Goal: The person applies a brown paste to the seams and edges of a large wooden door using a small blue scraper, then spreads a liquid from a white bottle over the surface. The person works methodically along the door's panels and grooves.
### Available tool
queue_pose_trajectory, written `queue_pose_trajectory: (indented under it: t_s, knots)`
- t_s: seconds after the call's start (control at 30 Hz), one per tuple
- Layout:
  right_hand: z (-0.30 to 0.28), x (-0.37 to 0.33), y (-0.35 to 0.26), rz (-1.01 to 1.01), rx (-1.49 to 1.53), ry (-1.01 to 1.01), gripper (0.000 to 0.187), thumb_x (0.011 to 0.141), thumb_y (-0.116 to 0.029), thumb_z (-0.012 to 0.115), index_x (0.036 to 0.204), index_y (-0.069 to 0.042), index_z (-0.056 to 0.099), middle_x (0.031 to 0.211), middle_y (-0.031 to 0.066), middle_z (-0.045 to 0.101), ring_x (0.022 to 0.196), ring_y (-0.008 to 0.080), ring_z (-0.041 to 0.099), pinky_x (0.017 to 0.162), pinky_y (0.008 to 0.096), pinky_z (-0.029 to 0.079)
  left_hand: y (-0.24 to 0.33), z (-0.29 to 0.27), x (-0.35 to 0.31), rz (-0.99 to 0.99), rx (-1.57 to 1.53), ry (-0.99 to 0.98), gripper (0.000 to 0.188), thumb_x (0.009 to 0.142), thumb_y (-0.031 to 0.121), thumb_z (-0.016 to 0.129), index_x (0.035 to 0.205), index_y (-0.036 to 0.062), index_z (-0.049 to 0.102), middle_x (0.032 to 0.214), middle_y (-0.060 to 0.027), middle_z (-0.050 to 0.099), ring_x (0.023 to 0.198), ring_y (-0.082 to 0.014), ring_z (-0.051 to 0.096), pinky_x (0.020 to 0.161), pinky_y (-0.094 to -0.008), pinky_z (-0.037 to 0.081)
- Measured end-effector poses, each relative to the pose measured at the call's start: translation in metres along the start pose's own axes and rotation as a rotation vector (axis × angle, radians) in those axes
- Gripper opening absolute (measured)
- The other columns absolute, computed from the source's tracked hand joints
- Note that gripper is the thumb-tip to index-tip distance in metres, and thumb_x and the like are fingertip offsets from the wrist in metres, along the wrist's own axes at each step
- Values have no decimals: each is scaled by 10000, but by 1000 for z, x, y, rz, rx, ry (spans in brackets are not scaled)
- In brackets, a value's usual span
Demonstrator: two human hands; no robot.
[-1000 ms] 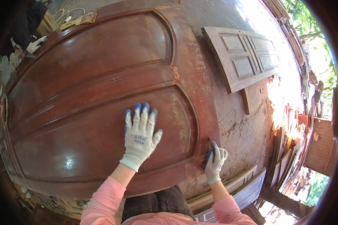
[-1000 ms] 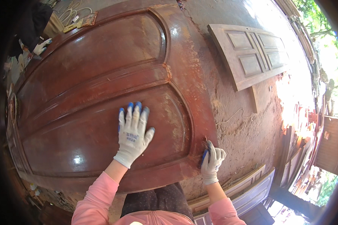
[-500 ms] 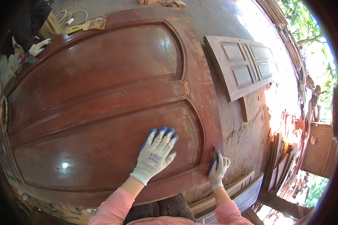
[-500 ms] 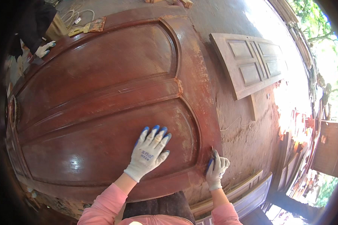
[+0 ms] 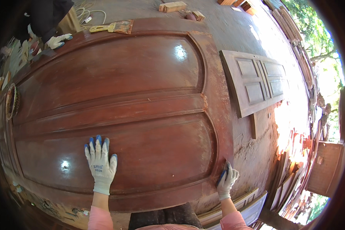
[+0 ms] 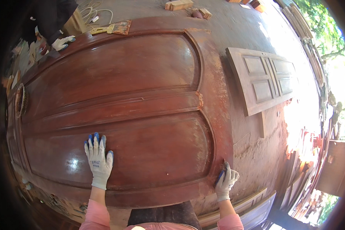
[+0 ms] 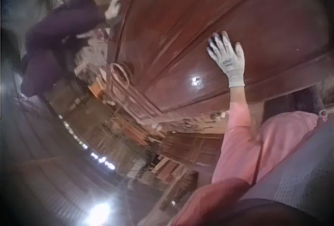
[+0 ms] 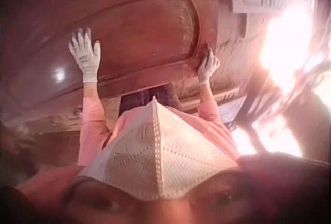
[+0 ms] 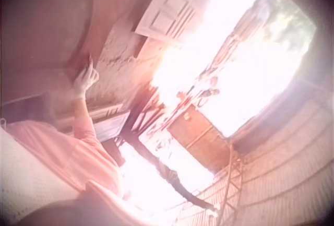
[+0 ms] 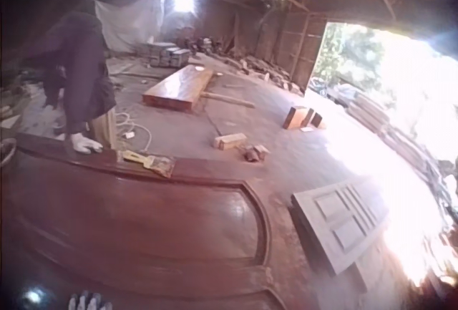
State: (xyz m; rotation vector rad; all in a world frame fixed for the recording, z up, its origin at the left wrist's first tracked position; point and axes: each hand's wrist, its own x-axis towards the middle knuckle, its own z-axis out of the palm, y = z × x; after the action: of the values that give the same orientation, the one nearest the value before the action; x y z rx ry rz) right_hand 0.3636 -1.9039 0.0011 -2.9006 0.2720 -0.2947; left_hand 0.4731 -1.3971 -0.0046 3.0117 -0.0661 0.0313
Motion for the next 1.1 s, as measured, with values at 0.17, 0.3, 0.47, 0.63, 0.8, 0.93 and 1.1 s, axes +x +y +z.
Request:
queue_pose_trajectory:
  t_s: [0.17,0.3,0.47,0.63,0.8,0.93,1.1]
  knots:
    - [-1,2,1,-10,3,-26,476,965,-89,549,1433,-29,615,997,121,600,958,331,512,953,472,396,-6,-8,2,-143,21,-1,653,988,341,596,1566,66,464,1670,-199,373,1558,-445,291,1283,-636,146]
    - [5,8,2,77,115,55,424,1026,-111,526,1426,-3,614,1106,156,649,1018,350,540,975,483,410,-4,-12,4,-160,1,33,633,979,356,602,1546,98,491,1637,-187,421,1529,-435,339,1265,-633,184]
    - [10,99,-89,-65,351,99,390,1045,-30,503,1414,34,610,1182,172,655,1026,334,558,963,440,452,-6,-12,5,-167,-69,88,621,997,382,578,1557,128,488,1636,-158,430,1522,-413,355,1265,-618,189]
    - [34,157,-227,-328,721,-26,405,1009,41,512,1399,46,619,1175,171,672,969,295,562,882,378,484,-7,-10,4,-229,-97,114,607,1015,411,554,1553,138,492,1634,-154,436,1521,-398,362,1267,-608,189]
    - [47,160,-375,-596,946,-169,397,968,75,551,1350,51,655,1159,132,714,891,269,569,866,373,490,-33,-6,-5,-156,-163,131,636,1017,457,558,1573,158,473,1639,-131,436,1524,-383,361,1270,-598,191]
    - [44,150,-478,-857,906,-183,400,942,59,596,1335,22,666,1149,129,722,916,295,588,896,386,488,-97,-10,-23,-218,-157,151,665,1025,502,544,1593,167,454,1665,-108,408,1542,-358,338,1280,-593,181]
    - [58,139,-611,-1107,855,-239,377,956,22,610,1330,-3,652,1144,135,713,983,331,608,961,430,468,-243,-28,-60,-464,13,141,661,1016,507,531,1580,169,466,1642,-133,420,1524,-368,344,1274,-584,187]
